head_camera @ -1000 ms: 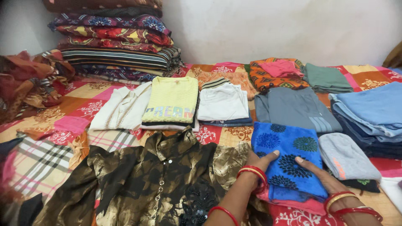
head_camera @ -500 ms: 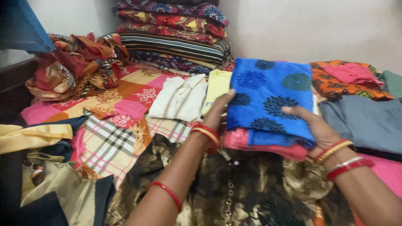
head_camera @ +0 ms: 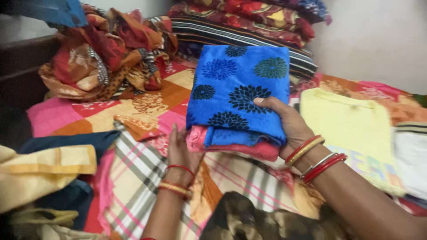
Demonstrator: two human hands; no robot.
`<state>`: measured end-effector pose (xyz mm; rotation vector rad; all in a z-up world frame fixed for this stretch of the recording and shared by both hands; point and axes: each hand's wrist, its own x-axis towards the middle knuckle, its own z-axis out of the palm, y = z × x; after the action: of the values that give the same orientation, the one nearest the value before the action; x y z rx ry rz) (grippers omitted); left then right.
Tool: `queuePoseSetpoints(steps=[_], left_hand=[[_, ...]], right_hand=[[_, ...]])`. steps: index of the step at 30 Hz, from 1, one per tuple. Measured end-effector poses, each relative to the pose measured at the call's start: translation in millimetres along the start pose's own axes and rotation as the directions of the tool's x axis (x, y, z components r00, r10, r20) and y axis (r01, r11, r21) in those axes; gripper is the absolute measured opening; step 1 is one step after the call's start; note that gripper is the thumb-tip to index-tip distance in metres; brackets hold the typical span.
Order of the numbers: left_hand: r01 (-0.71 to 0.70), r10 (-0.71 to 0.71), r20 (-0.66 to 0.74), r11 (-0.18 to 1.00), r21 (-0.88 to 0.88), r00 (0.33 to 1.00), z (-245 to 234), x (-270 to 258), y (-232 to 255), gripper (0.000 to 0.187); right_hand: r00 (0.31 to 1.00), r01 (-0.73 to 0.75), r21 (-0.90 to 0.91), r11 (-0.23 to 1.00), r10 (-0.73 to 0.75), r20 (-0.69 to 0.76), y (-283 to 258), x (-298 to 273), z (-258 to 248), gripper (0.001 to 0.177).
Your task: The person folds a patterned long-sleeved shirt, a pair of blue shorts, and a beige t-shirt on a bed. Each item is smoothed, folded into a compact rectangle, and placed in a growing stack of folded clothes.
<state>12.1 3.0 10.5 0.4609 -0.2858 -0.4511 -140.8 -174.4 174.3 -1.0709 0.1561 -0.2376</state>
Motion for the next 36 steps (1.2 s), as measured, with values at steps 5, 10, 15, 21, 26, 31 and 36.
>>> queuePoseSetpoints(steps=[5, 10, 15, 21, 26, 31, 36], left_hand=[[-0.009, -0.001, -0.12, 0.997, -0.081, 0.993, 0.6, 6.4, 12.7, 0.085], [-0.057, 0.023, -0.18, 0.981, -0.188, 0.983, -6.9, 22.4, 18.9, 0.092], [-0.153, 0.137, -0.122, 0.979, -0.131, 0.983, -22.1, 20.7, 8.4, 0.094], [-0.172, 0.169, -0.068, 0.985, -0.034, 0.983, -8.9, 24.6, 13.5, 0.099], [-0.174, 0.174, -0.053, 0.985, 0.015, 0.983, -15.9, 20.4, 12.1, 0.102], [-0.175, 0.182, -0.049, 0.976, 0.126, 0.982, -26.9, 25.7, 5.1, 0.103], [-0.206, 0.213, 0.011, 0.929, 0.308, 0.977, -40.9, 34.0, -13.0, 0.099]], right_hand=[[0.986, 0.137, 0.143, 0.98, -0.149, 0.077, 13.7, 105.1, 14.9, 0.041], [0.994, 0.092, 0.168, 0.981, -0.099, 0.035, 46.0, 220.0, 5.0, 0.038], [0.997, -0.071, -0.048, 0.996, 0.072, 0.001, 128.3, 256.8, -43.8, 0.034], [0.974, 0.057, -0.144, 0.988, -0.087, -0.211, 135.9, 258.2, -31.2, 0.036], [0.817, 0.335, -0.791, 0.512, -0.577, -0.027, 136.9, 160.2, -22.7, 0.082], [0.908, 0.31, -0.95, 0.023, -0.303, 0.289, 138.9, -49.5, -51.8, 0.083], [0.989, 0.09, -0.969, -0.232, 0.132, 0.06, 140.7, -145.9, -99.0, 0.086]])
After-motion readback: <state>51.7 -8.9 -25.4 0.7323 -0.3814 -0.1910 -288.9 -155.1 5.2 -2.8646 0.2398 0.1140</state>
